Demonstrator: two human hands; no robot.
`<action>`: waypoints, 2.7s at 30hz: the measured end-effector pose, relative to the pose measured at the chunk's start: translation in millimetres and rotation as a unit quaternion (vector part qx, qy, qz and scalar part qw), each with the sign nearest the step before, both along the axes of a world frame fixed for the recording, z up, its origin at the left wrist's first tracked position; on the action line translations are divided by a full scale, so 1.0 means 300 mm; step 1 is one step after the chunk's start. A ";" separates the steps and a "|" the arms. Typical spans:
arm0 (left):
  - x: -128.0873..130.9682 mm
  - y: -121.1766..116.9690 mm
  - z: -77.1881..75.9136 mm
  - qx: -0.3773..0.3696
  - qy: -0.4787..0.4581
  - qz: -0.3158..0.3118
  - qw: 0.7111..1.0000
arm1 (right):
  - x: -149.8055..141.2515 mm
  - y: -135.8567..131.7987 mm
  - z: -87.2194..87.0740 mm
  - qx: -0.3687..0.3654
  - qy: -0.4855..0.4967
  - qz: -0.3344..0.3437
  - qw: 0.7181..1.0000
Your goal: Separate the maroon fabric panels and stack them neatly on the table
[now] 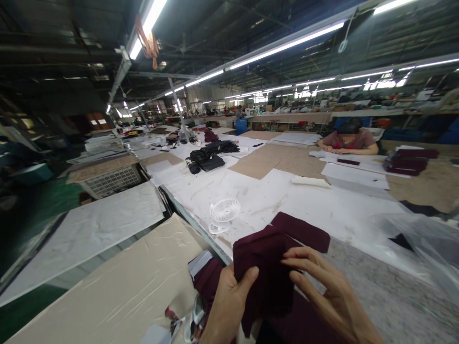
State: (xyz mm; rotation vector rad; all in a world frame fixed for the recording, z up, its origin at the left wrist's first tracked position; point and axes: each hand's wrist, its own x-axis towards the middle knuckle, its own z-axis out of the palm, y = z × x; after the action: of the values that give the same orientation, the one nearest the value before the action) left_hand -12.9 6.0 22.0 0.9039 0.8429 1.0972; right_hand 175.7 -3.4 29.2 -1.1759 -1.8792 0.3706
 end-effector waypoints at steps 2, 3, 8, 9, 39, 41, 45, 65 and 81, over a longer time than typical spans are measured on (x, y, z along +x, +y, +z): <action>-0.007 0.003 -0.012 0.017 0.043 0.007 0.999 | 0.000 0.010 0.012 -0.043 -0.004 0.012 0.999; -0.010 0.005 -0.015 0.022 0.059 0.004 0.998 | 0.000 0.016 0.017 -0.059 -0.013 0.018 0.998; -0.022 0.008 -0.013 0.038 0.083 -0.012 0.996 | -0.002 0.038 0.030 -0.096 -0.031 0.028 0.995; -0.024 0.008 -0.013 0.038 0.086 -0.012 0.995 | -0.003 0.039 0.030 -0.105 -0.024 0.027 0.994; -0.013 0.010 -0.018 -0.010 0.013 -0.053 0.998 | 0.036 0.060 -0.014 -0.080 -0.034 0.134 0.987; -0.013 0.011 -0.004 -0.009 0.018 -0.059 0.998 | 0.038 0.057 -0.013 -0.095 -0.038 0.133 0.986; -0.013 0.013 0.012 -0.009 0.023 -0.060 0.998 | 0.037 0.055 -0.005 -0.100 -0.034 0.135 0.985; -0.004 0.007 0.002 -0.052 -0.023 0.010 0.998 | 0.034 0.044 0.030 -0.188 -0.065 0.137 0.970; -0.004 0.027 0.025 -0.105 -0.129 0.168 0.972 | -0.057 0.018 -0.012 -0.273 0.004 0.132 0.953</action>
State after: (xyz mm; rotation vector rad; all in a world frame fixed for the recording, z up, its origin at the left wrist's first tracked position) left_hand -14.3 14.2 29.6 0.4367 0.8944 1.3551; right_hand 158.8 1.9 25.6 -1.2630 -1.9930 1.0969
